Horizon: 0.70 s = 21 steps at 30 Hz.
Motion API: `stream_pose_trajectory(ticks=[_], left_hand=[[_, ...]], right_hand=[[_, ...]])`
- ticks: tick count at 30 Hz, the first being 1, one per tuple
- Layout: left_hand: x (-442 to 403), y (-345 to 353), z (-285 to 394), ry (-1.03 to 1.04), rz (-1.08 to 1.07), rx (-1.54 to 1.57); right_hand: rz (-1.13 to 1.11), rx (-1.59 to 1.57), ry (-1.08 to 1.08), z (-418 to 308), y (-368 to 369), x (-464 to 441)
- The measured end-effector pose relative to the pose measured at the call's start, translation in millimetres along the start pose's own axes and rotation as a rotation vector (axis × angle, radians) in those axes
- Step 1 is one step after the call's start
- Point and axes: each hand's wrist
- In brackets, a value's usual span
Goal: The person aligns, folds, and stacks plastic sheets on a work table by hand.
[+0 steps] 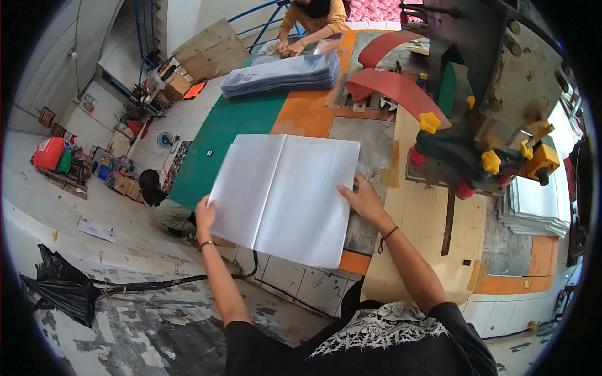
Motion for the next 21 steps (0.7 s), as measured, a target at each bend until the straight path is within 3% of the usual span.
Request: stream_pose_trajectory(ticks=[2,5,8,11,14,21], left_hand=[[14,12,10,-0.043,0.117,-0.064],[21,15,26,-0.096,0.103,-0.271],[33,17,47,0.009,0.254,-0.517],[30,28,20,0.116,0.318,-0.406],[20,32,7,-0.002,0.262,-0.222],[7,32,10,-0.068,0.254,-0.256]], right_hand=[[-0.053,-0.036,0.237,-13,-14,10],[0.104,0.174,0.015,-5,-15,9],[0.165,0.248,0.006,-8,-11,10],[0.183,0.278,-0.064,-13,-10,12],[0.21,0.301,-0.123,-8,-5,15],[0.179,0.317,-0.097,-8,-3,18]])
Point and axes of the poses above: each hand's wrist, its own x-axis away from the middle knuckle, its own y-axis out of the palm, z = x × y, and after that the axes turned 15 degrees about z, right-handed
